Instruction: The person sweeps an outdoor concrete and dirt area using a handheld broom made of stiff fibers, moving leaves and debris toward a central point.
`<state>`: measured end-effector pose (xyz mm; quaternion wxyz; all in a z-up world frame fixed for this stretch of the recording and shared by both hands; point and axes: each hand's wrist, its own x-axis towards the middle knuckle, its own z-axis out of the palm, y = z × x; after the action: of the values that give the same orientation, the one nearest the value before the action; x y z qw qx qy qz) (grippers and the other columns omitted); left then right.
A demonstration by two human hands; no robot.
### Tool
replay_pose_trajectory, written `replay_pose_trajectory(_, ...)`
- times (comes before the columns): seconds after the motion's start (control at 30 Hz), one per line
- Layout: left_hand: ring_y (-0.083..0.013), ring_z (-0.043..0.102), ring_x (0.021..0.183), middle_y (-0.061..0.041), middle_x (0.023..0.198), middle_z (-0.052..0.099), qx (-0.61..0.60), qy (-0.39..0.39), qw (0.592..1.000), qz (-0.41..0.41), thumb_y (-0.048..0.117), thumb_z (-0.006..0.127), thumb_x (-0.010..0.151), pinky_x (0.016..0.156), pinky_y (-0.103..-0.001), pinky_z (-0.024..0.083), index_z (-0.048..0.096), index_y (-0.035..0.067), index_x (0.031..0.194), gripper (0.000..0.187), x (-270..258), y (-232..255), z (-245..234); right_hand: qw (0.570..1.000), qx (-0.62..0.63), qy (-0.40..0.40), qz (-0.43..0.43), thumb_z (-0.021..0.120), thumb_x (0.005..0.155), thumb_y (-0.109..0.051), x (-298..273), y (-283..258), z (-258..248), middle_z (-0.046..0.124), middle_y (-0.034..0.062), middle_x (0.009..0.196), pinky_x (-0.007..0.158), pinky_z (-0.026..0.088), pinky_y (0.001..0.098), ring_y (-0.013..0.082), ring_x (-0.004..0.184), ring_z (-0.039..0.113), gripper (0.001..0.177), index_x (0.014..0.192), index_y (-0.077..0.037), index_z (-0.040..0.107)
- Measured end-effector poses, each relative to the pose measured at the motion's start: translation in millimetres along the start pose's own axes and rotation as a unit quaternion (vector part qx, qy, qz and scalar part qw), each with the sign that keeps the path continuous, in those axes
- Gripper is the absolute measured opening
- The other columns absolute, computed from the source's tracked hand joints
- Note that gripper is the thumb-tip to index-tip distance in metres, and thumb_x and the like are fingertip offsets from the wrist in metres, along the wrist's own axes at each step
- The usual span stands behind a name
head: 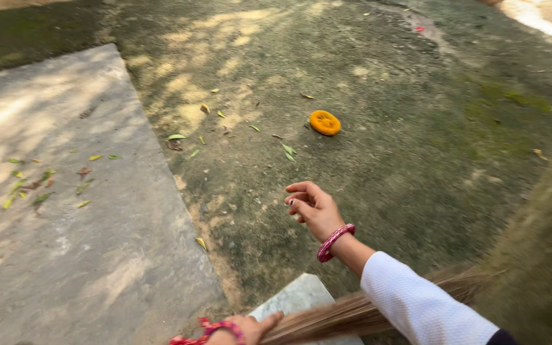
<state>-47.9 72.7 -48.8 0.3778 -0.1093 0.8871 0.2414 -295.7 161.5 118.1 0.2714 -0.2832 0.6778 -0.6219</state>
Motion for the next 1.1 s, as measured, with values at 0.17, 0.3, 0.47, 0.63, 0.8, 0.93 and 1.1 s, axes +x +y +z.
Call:
replay_pose_trajectory(0.17, -0.0408, 0.064, 0.121, -0.024, 0.132, 0.063, 0.017, 0.071, 0.991, -0.11, 0.054, 0.056, 0.095, 0.106, -0.047, 0.05, 0.023, 0.024, 0.158, 0.077, 22.2, -56.4, -31.8, 0.997, 0.071, -0.008, 0.027, 0.061, 0.095, -0.008, 11.5, 36.6, 23.2, 0.075, 0.0012, 0.099, 0.065, 0.054, 0.0267, 0.0111, 0.083, 0.07, 0.028, 0.122, -0.01, 0.065)
replay_pose_trajectory(0.3, -0.0407, 0.066, 0.118, -0.024, 0.125, 0.068, -0.123, 0.249, 0.932, -0.231, 0.057, 0.063, 0.087, 0.104, -0.046, 0.052, 0.024, 0.026, 0.158, 0.087, -23.9, -95.2, -78.7, 0.997, 0.053, -0.011, 0.046, 0.062, 0.093, -0.011, 15.1, 64.5, 14.7, 0.076, 0.0019, 0.101, 0.067, 0.056, 0.0288, 0.0118, 0.084, 0.07, 0.03, 0.123, -0.01, 0.065)
replay_pose_trajectory(0.47, -0.041, 0.069, 0.115, -0.025, 0.122, 0.071, -0.313, 0.437, 0.811, -0.231, 0.059, 0.068, 0.078, 0.099, -0.045, 0.053, 0.037, 0.024, 0.154, 0.089, -98.0, -54.5, -117.5, 0.991, 0.027, -0.059, 0.12, 0.065, 0.091, -0.019, 10.1, 57.8, 26.6, 0.077, 0.0034, 0.103, 0.063, 0.057, 0.0327, 0.0157, 0.084, 0.073, 0.041, 0.131, -0.013, 0.061)
replay_pose_trajectory(0.63, -0.0328, 0.071, 0.114, -0.021, 0.119, 0.073, -0.497, 0.501, 0.702, -0.098, 0.056, 0.061, 0.089, 0.096, -0.04, 0.053, 0.054, 0.014, 0.139, 0.066, -93.9, -13.5, -137.7, 0.949, 0.056, -0.189, 0.246, 0.083, 0.077, -0.017, -14.2, 23.8, 111.3, 0.072, 0.0059, 0.11, 0.068, 0.062, 0.0369, 0.0179, 0.089, 0.073, 0.078, 0.14, -0.024, 0.038)
replay_pose_trajectory(0.8, -0.026, 0.069, 0.111, -0.014, 0.118, 0.074, -0.391, 0.491, 0.774, -0.079, 0.048, 0.056, 0.095, 0.095, -0.037, 0.051, 0.063, 0.012, 0.129, 0.05, -133.0, -48.9, -162.4, 0.981, 0.033, -0.003, 0.19, 0.076, 0.062, 0.002, -9.3, 36.7, 156.7, 0.071, 0.0217, 0.1, 0.06, 0.059, 0.0416, 0.0307, 0.076, 0.072, 0.073, 0.13, -0.007, 0.051)
replay_pose_trajectory(0.93, -0.0239, 0.068, 0.109, -0.01, 0.118, 0.073, -0.328, 0.552, 0.738, -0.209, 0.036, 0.064, 0.092, 0.093, -0.037, 0.051, 0.065, 0.015, 0.127, 0.042, -238.0, -109.4, -175.1, 0.97, -0.149, -0.057, 0.183, 0.074, 0.063, -0.008, -34.7, 44.7, 156.2, 0.074, 0.0208, 0.094, 0.062, 0.06, 0.0424, 0.0332, 0.074, 0.076, 0.07, 0.129, -0.009, 0.051)
replay_pose_trajectory(1.1, -0.0223, 0.073, 0.09, -0.017, 0.115, 0.074, -0.393, 0.686, 0.468, -0.395, 0.021, 0.072, 0.094, 0.079, -0.039, 0.055, 0.066, 0.007, 0.131, 0.04, -378.8, -143.3, -118.7, 0.886, -0.349, -0.288, 0.098, 0.076, 0.073, -0.035, -105.2, 81.9, 184.3, 0.073, 0.0222, 0.1, 0.08, 0.061, 0.0442, 0.0379, 0.09, 0.075, 0.072, 0.135, -0.019, 0.044)
